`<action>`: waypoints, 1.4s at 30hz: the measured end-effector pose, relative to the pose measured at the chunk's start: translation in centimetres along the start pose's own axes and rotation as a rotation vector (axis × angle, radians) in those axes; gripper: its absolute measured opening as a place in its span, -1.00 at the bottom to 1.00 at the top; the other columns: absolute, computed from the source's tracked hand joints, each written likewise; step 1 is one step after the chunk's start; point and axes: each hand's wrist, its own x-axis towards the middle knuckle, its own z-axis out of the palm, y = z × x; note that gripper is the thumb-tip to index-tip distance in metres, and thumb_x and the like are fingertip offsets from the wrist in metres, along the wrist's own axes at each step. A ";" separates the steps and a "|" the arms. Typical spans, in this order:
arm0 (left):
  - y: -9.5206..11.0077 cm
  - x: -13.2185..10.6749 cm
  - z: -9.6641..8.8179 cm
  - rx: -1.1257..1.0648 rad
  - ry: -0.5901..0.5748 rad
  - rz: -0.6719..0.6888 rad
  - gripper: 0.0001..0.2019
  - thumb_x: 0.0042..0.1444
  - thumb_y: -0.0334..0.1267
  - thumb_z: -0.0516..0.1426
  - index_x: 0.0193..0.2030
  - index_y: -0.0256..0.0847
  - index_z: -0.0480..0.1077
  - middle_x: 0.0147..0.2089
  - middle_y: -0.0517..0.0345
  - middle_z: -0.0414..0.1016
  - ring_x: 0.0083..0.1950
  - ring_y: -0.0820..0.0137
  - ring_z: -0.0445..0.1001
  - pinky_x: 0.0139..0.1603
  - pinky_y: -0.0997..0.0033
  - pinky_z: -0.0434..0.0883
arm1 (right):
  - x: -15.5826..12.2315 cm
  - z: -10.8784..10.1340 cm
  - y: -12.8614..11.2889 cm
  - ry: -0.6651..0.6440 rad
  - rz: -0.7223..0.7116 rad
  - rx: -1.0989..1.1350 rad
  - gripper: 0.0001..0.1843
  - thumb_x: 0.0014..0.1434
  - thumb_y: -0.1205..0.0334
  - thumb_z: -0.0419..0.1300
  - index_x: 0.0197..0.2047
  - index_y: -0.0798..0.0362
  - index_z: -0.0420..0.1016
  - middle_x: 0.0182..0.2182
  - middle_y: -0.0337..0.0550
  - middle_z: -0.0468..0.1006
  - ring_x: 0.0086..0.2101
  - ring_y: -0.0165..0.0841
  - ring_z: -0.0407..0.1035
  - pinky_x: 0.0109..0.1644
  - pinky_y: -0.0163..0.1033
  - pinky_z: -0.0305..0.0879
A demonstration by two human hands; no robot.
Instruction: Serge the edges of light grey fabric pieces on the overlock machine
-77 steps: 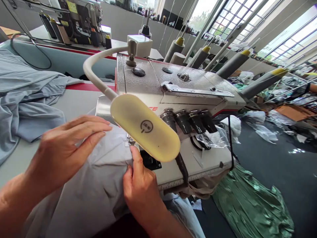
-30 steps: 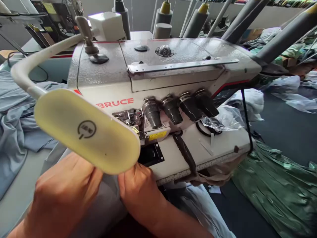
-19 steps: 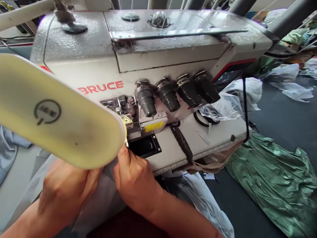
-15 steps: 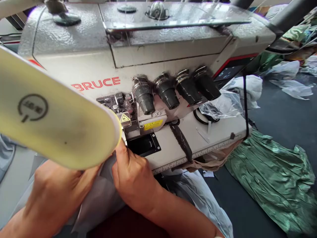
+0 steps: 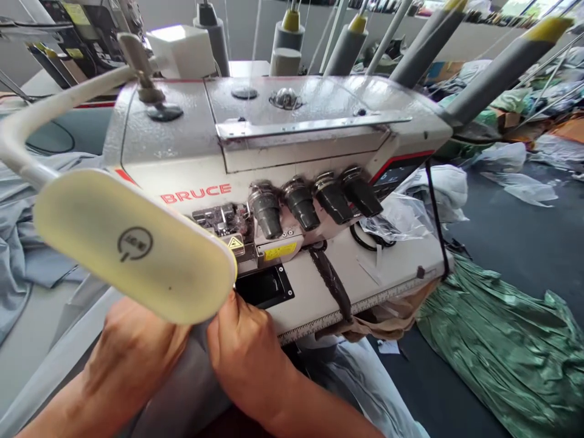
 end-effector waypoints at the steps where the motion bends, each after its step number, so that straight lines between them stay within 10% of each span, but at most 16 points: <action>1: 0.0 0.2 -0.1 0.031 0.007 0.055 -0.84 0.25 -0.32 -0.01 -0.30 -0.17 0.37 -0.64 0.32 0.21 -0.61 0.47 0.21 -0.46 0.40 0.10 | 0.0 0.0 0.0 -0.008 0.001 0.004 -0.48 0.17 0.52 -0.12 0.21 0.41 0.04 -0.48 -0.04 0.51 -0.56 -0.22 0.44 -0.56 -0.21 0.40; 10: 0.9 1.6 -0.9 0.059 0.160 0.127 -0.78 0.24 -0.34 0.02 -0.45 -0.12 0.27 -0.58 0.21 0.30 -0.48 0.33 0.24 -0.37 0.33 0.12 | 0.0 0.1 0.0 -0.044 -0.003 0.051 -0.43 0.11 0.53 -0.11 0.22 0.42 0.03 -0.40 0.05 0.55 -0.50 -0.13 0.49 -0.52 -0.13 0.47; 42: 0.5 1.6 -0.1 -0.156 0.143 0.100 -0.76 0.19 -0.40 0.02 -0.51 -0.15 0.23 -0.57 0.26 0.30 -0.49 0.41 0.34 -0.34 0.38 0.26 | -0.1 -0.1 0.0 0.064 0.097 0.200 -0.45 0.14 0.44 -0.11 0.22 0.23 0.13 -0.52 -0.17 0.50 -0.55 -0.29 0.46 -0.43 -0.30 0.43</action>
